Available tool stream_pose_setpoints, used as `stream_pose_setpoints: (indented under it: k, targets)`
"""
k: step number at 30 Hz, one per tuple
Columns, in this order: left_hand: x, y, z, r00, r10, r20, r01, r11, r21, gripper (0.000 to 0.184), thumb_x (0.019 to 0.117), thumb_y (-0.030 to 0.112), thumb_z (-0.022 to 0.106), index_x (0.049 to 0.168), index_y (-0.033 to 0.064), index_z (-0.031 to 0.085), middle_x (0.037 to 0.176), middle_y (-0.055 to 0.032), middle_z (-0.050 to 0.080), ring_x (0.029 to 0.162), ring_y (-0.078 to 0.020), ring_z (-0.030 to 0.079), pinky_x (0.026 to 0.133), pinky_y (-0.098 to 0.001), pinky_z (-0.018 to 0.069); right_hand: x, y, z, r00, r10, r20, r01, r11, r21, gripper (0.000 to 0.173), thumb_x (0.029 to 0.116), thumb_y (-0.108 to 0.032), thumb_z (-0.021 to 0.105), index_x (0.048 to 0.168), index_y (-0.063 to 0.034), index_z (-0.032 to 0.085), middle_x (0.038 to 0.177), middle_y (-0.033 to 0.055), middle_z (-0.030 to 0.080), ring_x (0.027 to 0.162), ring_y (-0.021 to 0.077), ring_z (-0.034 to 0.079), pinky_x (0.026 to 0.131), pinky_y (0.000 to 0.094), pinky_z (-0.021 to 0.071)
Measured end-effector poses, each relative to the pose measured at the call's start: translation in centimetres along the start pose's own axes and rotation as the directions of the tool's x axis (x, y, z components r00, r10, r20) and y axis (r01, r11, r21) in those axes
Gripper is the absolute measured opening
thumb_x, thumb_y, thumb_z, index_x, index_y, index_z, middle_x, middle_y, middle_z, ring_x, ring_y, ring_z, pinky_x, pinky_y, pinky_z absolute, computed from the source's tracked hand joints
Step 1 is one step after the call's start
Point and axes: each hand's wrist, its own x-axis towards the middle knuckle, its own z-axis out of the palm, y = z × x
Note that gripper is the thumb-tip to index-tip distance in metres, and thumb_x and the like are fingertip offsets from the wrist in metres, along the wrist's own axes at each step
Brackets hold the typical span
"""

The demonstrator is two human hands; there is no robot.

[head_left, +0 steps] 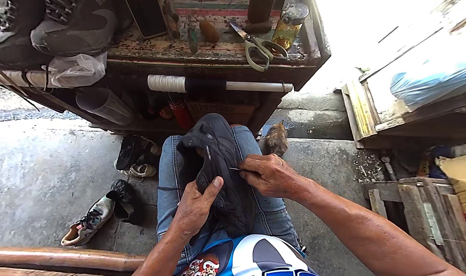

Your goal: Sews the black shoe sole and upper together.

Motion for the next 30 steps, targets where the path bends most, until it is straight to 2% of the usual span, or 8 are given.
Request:
stream_pose_setpoints:
  k: [4,8,11,19,30]
  targets:
    - [-0.5,-0.4,-0.1,0.999,0.047,0.02,-0.049,0.996,0.071,0.026,0.1044,0.025,0.06,0.113,0.002,0.067,0.103,-0.0033,0.074,0.1,-0.0108,0.07,0.094,-0.0309,0.0583,0.6,-0.6,0.0,1.0,-0.007,0.006,0.007,0.997,-0.078,0.024,0.1002,-0.02,0.051,0.093,-0.0103,0.072,0.078,0.0026,0.065,0.067,0.0141,0.064,0.055,0.0353,0.0492]
    - [-0.7,-0.4,0.1,0.999,0.035,0.003,-0.035,0.993,0.11,0.045,0.0979,0.042,0.067,0.117,0.002,0.064,0.104,-0.0009,0.073,0.101,-0.0081,0.07,0.094,-0.0283,0.0586,0.9,-1.1,-0.2,1.0,-0.002,0.03,0.007,0.989,-0.151,0.023,0.0994,-0.02,0.051,0.091,-0.011,0.07,0.076,0.0032,0.063,0.065,0.0164,0.063,0.052,0.0369,0.0472]
    - [-0.8,-0.4,0.1,1.0,0.013,0.003,-0.013,0.996,0.092,0.054,0.0951,0.05,0.068,0.119,0.0014,0.063,0.106,-0.0019,0.073,0.102,-0.0092,0.07,0.094,-0.0291,0.0587,1.1,-1.5,-0.2,0.999,0.005,0.042,0.003,0.982,-0.19,0.022,0.0983,-0.02,0.051,0.09,-0.0114,0.07,0.076,0.0038,0.063,0.064,0.0179,0.063,0.052,0.0378,0.0471]
    - [-1.1,-0.7,-0.2,0.999,-0.04,0.036,0.043,0.995,-0.088,0.052,0.0961,0.048,0.068,0.119,0.002,0.063,0.107,-0.0058,0.073,0.104,-0.0143,0.07,0.097,-0.0346,0.0582,1.3,-2.1,0.1,0.999,-0.004,0.036,0.012,0.972,-0.233,0.021,0.097,-0.019,0.051,0.089,-0.0107,0.069,0.074,0.0047,0.061,0.061,0.0201,0.062,0.049,0.0388,0.0463]
    - [-1.1,-0.9,-0.2,0.998,-0.031,0.046,0.035,0.997,-0.075,0.052,0.0962,0.047,0.068,0.12,0.0013,0.063,0.109,-0.0059,0.073,0.105,-0.0142,0.07,0.097,-0.0342,0.058,2.6,-3.0,0.4,0.995,-0.025,0.095,0.056,0.939,-0.339,0.017,0.0934,-0.018,0.054,0.087,-0.0093,0.067,0.072,0.0069,0.059,0.057,0.0236,0.06,0.046,0.0401,0.0451]
